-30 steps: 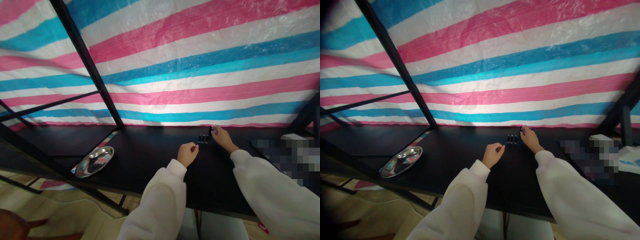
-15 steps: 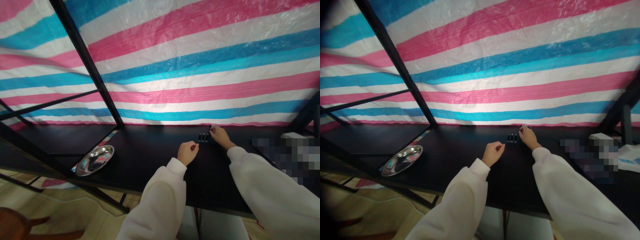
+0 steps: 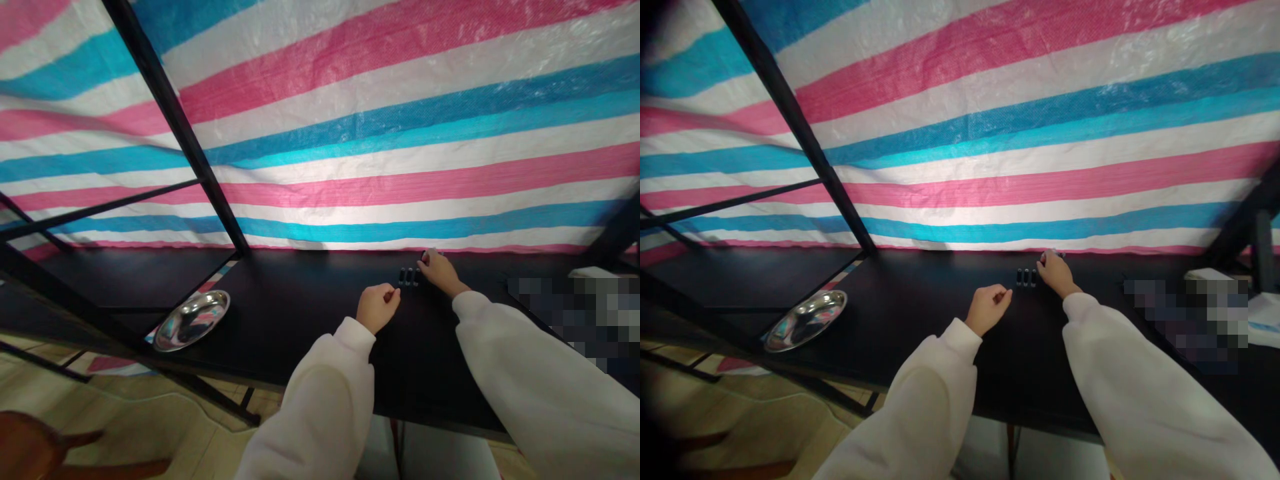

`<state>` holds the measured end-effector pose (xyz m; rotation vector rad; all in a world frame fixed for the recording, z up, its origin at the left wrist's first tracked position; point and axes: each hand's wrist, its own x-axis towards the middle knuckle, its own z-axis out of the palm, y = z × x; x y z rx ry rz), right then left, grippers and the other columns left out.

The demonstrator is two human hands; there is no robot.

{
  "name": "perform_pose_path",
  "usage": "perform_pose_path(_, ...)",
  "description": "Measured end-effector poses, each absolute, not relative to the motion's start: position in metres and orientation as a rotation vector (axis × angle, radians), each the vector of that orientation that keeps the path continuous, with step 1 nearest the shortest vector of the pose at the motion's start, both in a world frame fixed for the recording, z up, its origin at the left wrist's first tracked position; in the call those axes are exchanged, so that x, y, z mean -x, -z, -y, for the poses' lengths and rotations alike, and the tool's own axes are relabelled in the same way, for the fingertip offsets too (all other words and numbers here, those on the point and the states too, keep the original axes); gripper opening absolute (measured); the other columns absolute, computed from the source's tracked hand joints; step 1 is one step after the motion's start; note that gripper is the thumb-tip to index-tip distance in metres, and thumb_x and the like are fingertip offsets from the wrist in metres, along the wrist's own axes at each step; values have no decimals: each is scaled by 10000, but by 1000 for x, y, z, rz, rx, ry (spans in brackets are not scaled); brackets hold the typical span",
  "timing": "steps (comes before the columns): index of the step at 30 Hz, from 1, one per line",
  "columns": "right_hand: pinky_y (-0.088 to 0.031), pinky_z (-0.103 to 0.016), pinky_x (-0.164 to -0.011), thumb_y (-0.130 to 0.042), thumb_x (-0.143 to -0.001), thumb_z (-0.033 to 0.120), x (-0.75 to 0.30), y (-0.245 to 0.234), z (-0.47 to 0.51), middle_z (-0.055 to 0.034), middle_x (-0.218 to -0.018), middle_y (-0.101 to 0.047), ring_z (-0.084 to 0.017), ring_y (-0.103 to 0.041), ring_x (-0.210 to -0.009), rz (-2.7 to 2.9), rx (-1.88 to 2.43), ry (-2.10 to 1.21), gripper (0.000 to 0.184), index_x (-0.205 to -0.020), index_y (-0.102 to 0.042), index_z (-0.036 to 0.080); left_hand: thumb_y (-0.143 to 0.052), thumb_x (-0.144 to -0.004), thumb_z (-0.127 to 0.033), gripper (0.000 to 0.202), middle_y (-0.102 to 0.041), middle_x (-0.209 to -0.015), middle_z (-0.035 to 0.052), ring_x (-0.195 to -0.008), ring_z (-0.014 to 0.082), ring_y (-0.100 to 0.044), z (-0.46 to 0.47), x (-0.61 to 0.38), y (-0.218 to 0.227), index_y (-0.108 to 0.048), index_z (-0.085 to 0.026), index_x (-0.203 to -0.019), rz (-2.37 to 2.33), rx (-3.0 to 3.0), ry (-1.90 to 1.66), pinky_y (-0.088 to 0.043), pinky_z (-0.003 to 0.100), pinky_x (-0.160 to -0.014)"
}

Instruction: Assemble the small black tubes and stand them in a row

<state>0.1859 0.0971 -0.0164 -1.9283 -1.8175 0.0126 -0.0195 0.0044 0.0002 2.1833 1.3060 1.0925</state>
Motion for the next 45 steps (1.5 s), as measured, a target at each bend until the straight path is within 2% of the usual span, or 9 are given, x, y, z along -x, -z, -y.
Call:
perform_pose_path(4, -336, -255, -567, -480, -782, 256, -185, 17, -98, -95, -821, -615, -184, -570, -697, 1806, 1934, -23, 140, -867, -521, 152, -446, -805, -316, 310, -476, -514, -20, -484, 71, -403, -4, 19, 1, -530, -148, -558, -1305, -2185, -1099, -307, 201, -518)
perform_pose_path(16, -338, -260, -554, -492, -726, 254, -190, 9, -88, -52, -675, -579, -173, -535, -626, 1741, 1853, -32, 90, -756, -520, 173, -439, -814, -321, 320, -473, -510, -23, -477, 71, -394, -7, 20, 3, -525, -148, -560, -1264, -2187, -1154, -303, 203, -513)
perform_pose_path(23, -370, -273, -581, -526, -653, 287, -181, -20, -68, -1, -588, -529, -151, -504, -575, 1487, 1620, -97, 108, -644, -474, 193, -447, -813, -317, 304, -486, -519, -22, -487, 73, -408, -5, 19, 0, -535, -154, -573, -1292, -2192, -1180, -311, 203, -519)
perform_pose_path(26, -375, -270, -564, -524, -638, 288, -166, -37, -50, 11, -562, -520, -140, -490, -541, 1432, 1494, -135, 112, -637, -462, 195, -452, -815, -324, 253, -507, -549, -21, -500, 76, -426, -6, 19, -1, -573, -162, -662, -1312, -2169, -1209, -329, 201, -529)
perform_pose_path(29, -373, -263, -560, -521, -646, 295, -148, -46, -29, 17, -548, -515, -132, -480, -531, 1430, 1397, -126, 119, -636, -450, 201, -474, -806, -324, 200, -515, -562, -30, -508, 82, -451, -9, 19, 1, -587, -166, -854, -1314, -2121, -1244, -350, 198, -542)
perform_pose_path(32, -354, -251, -544, -517, -666, 286, -132, -44, -10, 25, -533, -491, -125, -468, -509, 1498, 1393, -102, 108, -648, -449, 204, -496, -794, -329, 301, -515, -571, -43, -514, 84, -467, -11, 19, 4, -531, -164, -1044, -1291, -2097, -1281, -364, 195, -551)
perform_pose_path(35, -325, -238, -516, -497, -696, 277, -120, -35, 3, 33, -526, -461, -115, -440, -479, 1604, 1409, -57, 86, -670, -459, 205, -522, -778, -345, 391, -517, -590, -48, -524, 81, -475, -11, 19, 6, -493, -180, -1131, -1262, -2103, -1265, -373, 189, -558)
perform_pose_path(41, -305, -224, -518, -468, -733, 263, -115, -16, 12, 20, -586, -472, -112, -441, -520, 1811, 1328, 72, 69, -709, -486, 201, -555, -737, -261, 219, -518, -603, -41, -542, 73, -462, -13, 18, 9, -589, -180, -938, -1212, -2174, -1174, -366, 185, -567)
perform_pose_path(45, -304, -227, -530, -457, -743, 255, -115, -11, 15, 7, -617, -497, -117, -451, -546, 1898, 1286, 78, 70, -704, -489, 206, -534, -739, -226, 144, -493, -584, -42, -559, 78, -455, -13, 17, 11, -587, -169, -860, -1216, -2171, -1191, -366, 187, -580)
